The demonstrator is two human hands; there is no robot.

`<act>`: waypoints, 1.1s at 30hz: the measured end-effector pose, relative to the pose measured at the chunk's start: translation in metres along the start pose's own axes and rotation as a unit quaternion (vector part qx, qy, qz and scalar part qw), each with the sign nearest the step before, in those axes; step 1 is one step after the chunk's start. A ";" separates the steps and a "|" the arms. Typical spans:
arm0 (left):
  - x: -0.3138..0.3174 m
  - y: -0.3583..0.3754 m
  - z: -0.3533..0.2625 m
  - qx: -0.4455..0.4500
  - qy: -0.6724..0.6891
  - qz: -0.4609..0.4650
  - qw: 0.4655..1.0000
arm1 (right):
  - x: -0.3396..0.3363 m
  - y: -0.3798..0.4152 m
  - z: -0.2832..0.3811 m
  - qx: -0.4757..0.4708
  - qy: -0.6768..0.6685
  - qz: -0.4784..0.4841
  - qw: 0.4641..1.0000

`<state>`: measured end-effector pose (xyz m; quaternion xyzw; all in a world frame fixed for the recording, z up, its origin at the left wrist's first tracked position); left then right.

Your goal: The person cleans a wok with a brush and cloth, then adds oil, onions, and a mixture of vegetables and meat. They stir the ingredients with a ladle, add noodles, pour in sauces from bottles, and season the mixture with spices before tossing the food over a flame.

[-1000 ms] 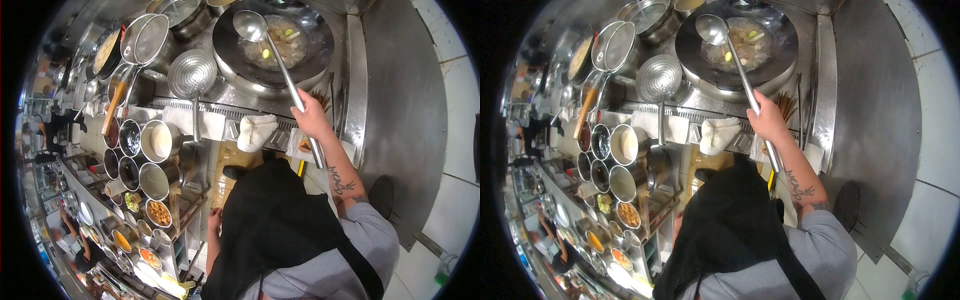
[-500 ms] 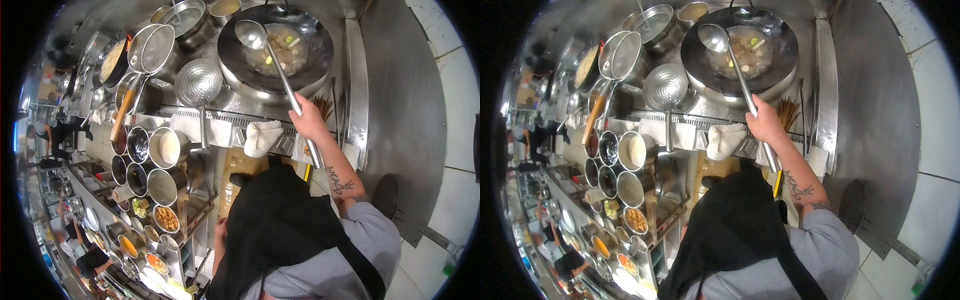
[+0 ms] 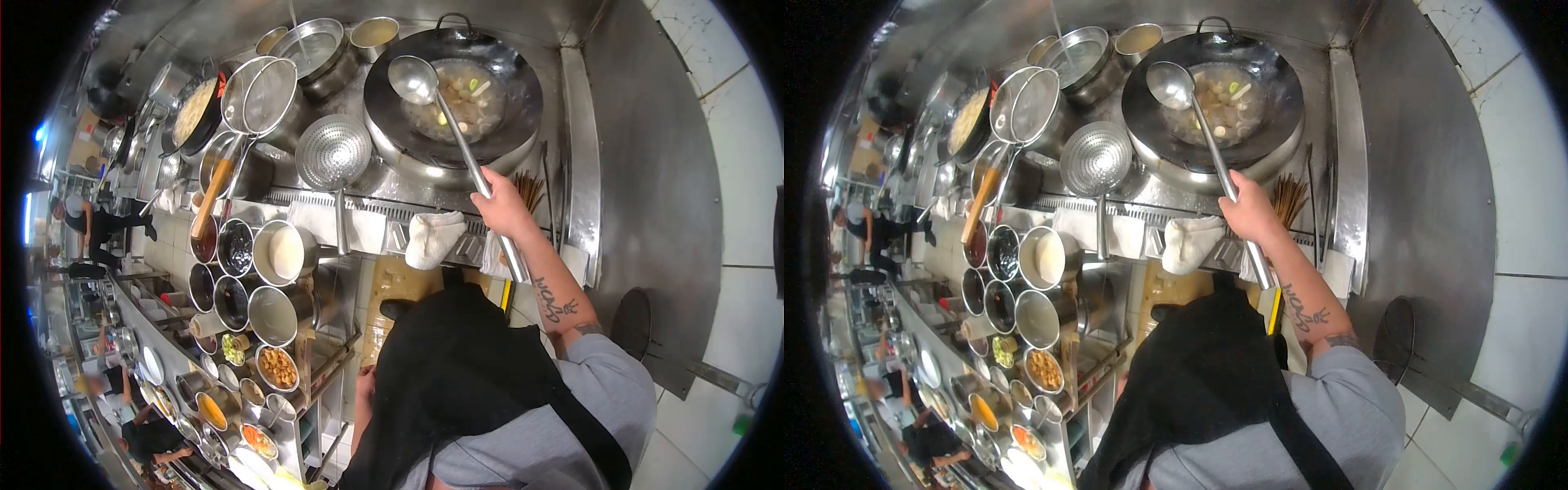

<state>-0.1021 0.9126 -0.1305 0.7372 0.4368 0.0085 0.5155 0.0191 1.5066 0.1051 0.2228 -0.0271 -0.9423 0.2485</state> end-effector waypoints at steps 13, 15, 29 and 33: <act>-0.004 0.007 -0.003 -0.008 0.008 -0.003 1.000 | -0.003 0.006 0.000 -0.012 0.053 -0.022 0.998; -0.003 0.013 -0.007 -0.025 0.020 0.003 0.999 | -0.007 0.011 0.009 0.017 0.102 -0.030 0.994; -0.004 -0.015 0.032 0.023 -0.016 0.007 1.000 | 0.008 0.008 0.004 0.057 0.021 0.018 0.998; 0.002 -0.020 0.049 -0.006 0.048 0.027 0.998 | 0.010 0.006 0.007 0.040 0.013 0.018 0.999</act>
Point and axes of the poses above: each hand's wrist, its own y-axis away from the middle knuckle, its own x-axis out of the palm, z = x × y, the point moved 8 cm from there along -y, towards the middle knuckle, and after that the axes turned 6 degrees about -z, right-handed, at the moved point
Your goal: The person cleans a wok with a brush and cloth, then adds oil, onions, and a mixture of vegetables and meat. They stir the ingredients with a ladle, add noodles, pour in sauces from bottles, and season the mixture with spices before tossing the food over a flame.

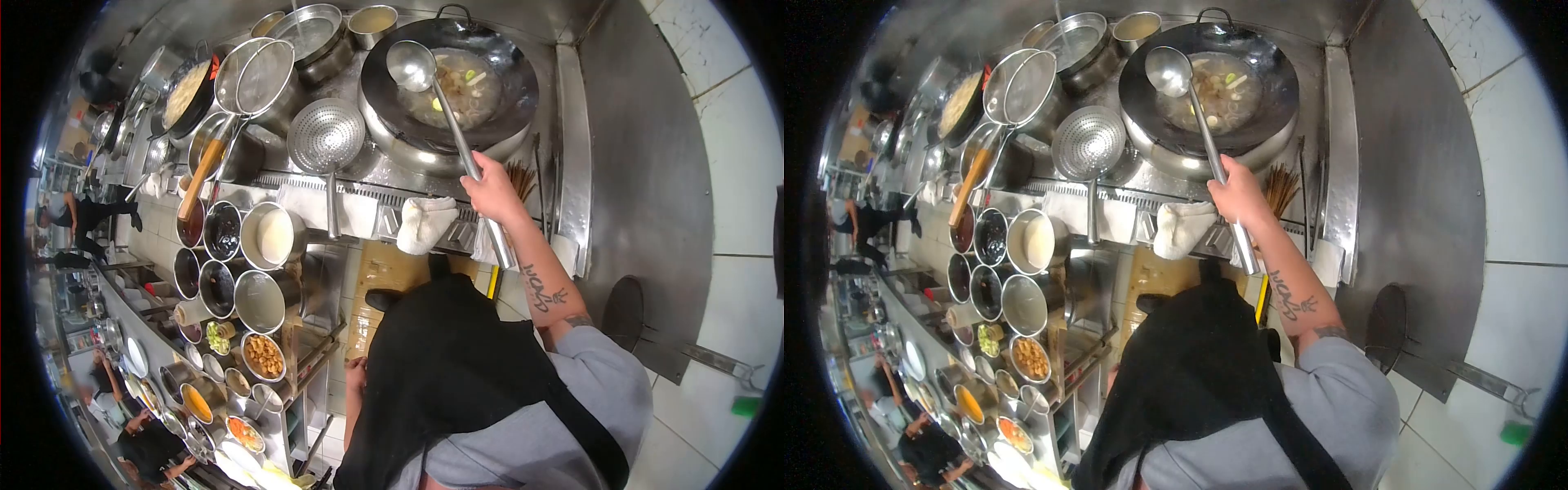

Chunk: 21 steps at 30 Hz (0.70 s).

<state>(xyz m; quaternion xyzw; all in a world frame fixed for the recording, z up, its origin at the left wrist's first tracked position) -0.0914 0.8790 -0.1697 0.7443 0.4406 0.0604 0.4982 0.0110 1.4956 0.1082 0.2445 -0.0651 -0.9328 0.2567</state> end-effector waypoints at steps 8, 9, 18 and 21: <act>0.006 0.021 -0.016 -0.002 0.029 -0.014 0.999 | 0.007 0.010 0.014 0.061 -0.170 0.086 0.980; 0.007 0.029 -0.026 -0.009 0.028 -0.019 0.999 | 0.006 0.010 0.016 0.067 -0.197 0.099 0.973; 0.020 0.031 -0.025 -0.065 0.057 -0.028 0.996 | -0.076 -0.036 0.085 0.124 -0.561 0.244 0.781; 0.028 0.032 -0.019 -0.053 0.063 -0.010 0.997 | -0.113 -0.086 0.101 0.043 -0.632 0.240 0.736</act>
Point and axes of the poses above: each hand's wrist, its own y-axis away from the middle knuckle, its own x-axis out of the palm, z = x × y, the point moved 8 cm from there along -y, towards the middle knuckle, and after that the axes turned 6 degrees about -z, right-handed, at the moved point
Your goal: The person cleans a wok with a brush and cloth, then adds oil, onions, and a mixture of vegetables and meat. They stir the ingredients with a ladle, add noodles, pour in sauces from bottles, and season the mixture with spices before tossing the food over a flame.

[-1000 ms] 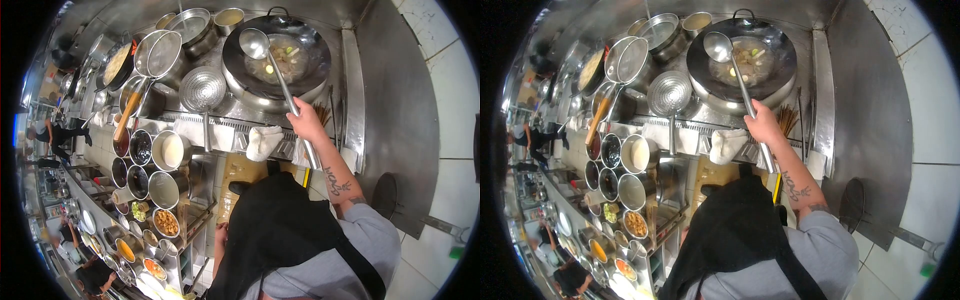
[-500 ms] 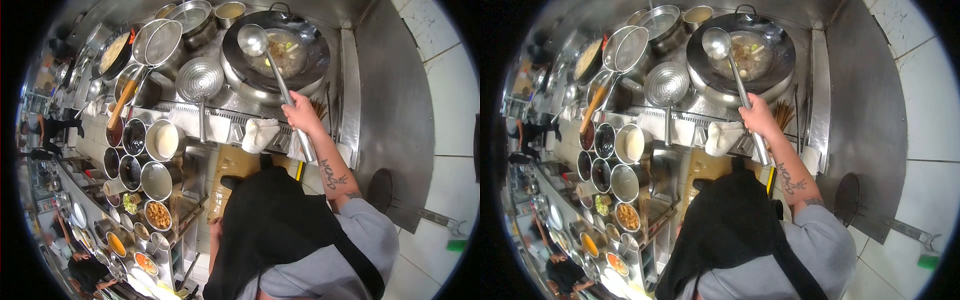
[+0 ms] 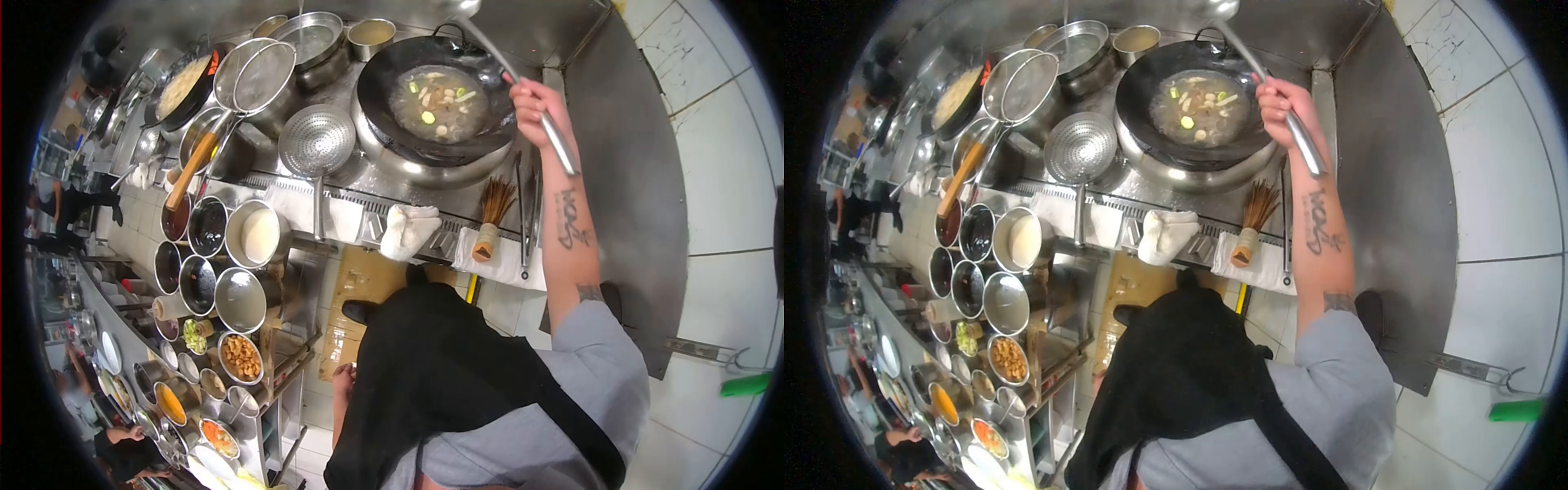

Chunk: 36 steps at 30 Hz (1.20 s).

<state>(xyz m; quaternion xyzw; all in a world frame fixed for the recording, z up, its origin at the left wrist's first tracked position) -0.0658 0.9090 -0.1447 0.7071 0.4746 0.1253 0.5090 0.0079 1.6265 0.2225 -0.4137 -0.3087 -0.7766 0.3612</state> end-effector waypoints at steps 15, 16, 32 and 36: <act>-0.099 0.026 0.025 0.016 0.243 -0.240 0.940 | -0.120 0.058 -0.076 -0.113 0.808 -0.216 0.536; -0.115 0.034 0.019 0.021 0.288 -0.250 0.924 | -0.107 0.064 -0.093 -0.116 0.821 -0.208 0.519; -0.448 0.031 0.117 0.102 0.693 -0.401 0.591 | -0.160 0.019 -0.110 -0.096 0.905 -0.231 0.344; -0.455 0.034 0.118 0.109 0.719 -0.444 0.524 | -0.091 0.048 -0.148 0.003 0.815 -0.343 0.468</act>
Point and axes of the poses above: each hand's wrist, its own y-axis away from the middle knuckle, its own x-axis out of the palm, z = x × y, the point moved 8 cm from there along -y, towards the middle knuckle, and after that the axes turned 6 degrees about -z, right-handed, at the moved point
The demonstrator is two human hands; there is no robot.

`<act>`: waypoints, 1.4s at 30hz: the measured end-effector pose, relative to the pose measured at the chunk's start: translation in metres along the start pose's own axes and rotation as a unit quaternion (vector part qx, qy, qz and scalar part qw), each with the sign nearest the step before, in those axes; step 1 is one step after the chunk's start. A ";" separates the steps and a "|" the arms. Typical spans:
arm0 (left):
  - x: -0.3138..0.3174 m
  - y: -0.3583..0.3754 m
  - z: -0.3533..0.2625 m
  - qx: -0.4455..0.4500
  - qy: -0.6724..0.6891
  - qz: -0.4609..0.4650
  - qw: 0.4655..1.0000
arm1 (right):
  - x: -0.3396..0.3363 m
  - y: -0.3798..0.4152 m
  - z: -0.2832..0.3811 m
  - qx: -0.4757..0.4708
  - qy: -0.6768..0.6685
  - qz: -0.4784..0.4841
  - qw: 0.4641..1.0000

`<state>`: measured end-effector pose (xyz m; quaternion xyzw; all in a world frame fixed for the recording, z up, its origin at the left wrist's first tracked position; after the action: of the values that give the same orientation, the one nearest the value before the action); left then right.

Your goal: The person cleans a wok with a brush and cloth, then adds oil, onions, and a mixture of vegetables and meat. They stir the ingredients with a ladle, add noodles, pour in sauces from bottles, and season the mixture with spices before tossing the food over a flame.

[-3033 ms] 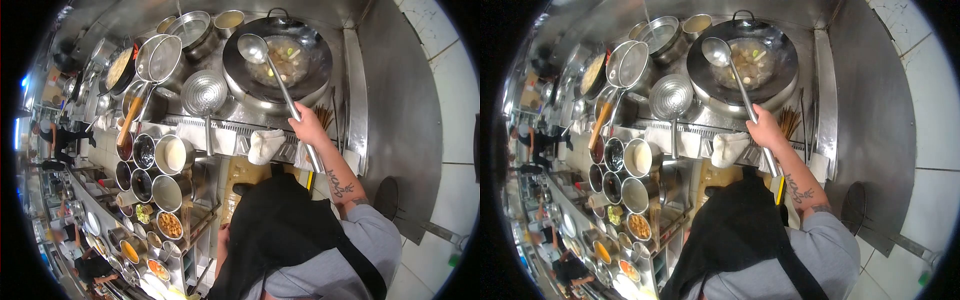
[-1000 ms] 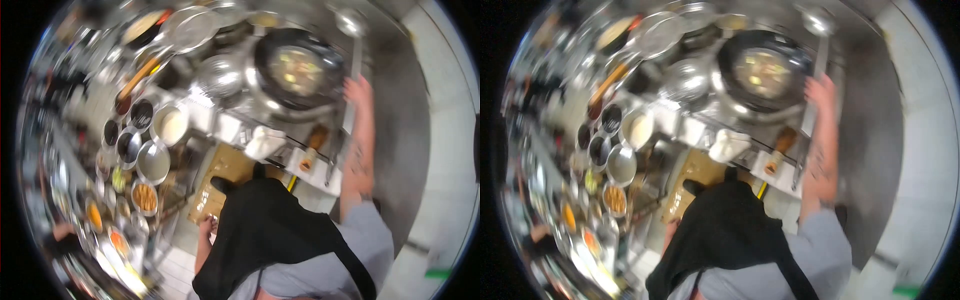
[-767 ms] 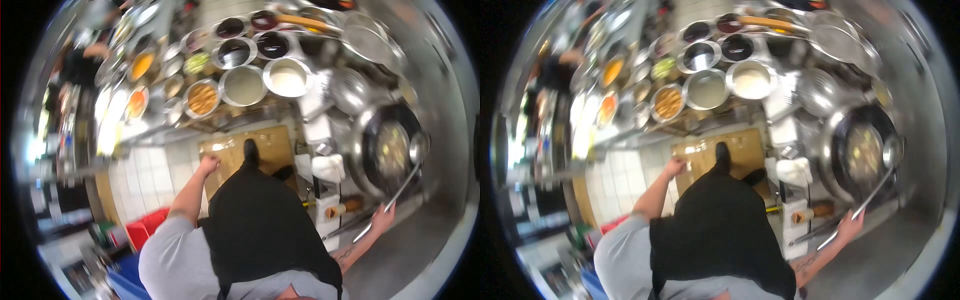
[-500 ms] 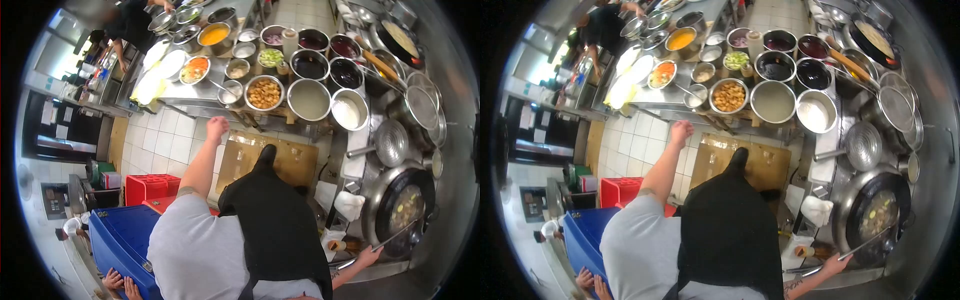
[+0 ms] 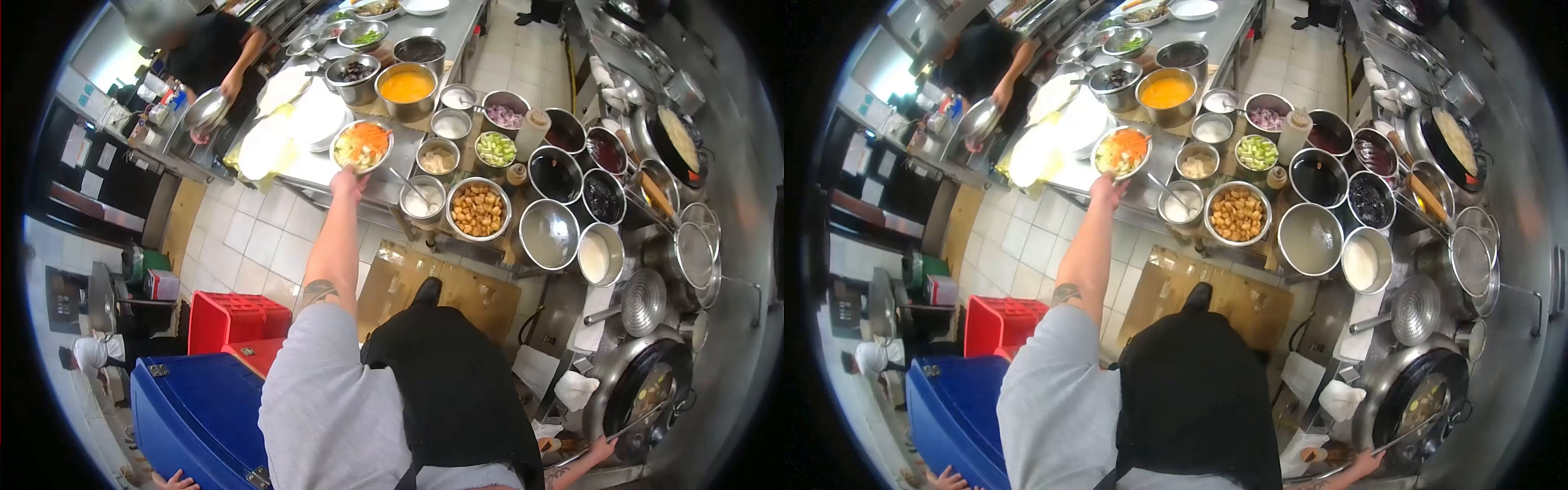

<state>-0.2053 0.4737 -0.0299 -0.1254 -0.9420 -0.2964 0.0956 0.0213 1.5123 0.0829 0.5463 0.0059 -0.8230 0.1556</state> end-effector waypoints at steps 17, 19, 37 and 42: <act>0.149 0.414 0.093 -0.065 -0.333 0.451 0.825 | 0.016 0.001 -0.045 0.029 -0.322 0.095 0.941; 0.192 0.492 0.154 -0.111 -0.345 0.538 0.761 | 0.014 0.000 -0.048 0.032 -0.346 0.098 0.932; 0.280 0.958 0.450 0.535 -0.228 0.744 0.329 | -0.009 0.051 -0.085 0.004 -0.335 -0.067 0.940; 0.286 0.994 0.437 0.562 -0.183 0.749 0.299 | -0.001 0.056 -0.088 0.007 -0.342 -0.097 0.935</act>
<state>-0.2320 1.5672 0.2219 -0.7434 -0.3723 0.5355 0.1484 0.1152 1.4756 0.0577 0.2297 -0.0006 -0.9712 0.0632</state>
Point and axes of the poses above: each hand's wrist, its own y-axis away from the middle knuckle, its own x-axis out of the palm, z = x × y, the point moved 8 cm from there along -y, towards the middle knuckle, and after that the axes turned 6 degrees about -z, right-handed, at the moved point
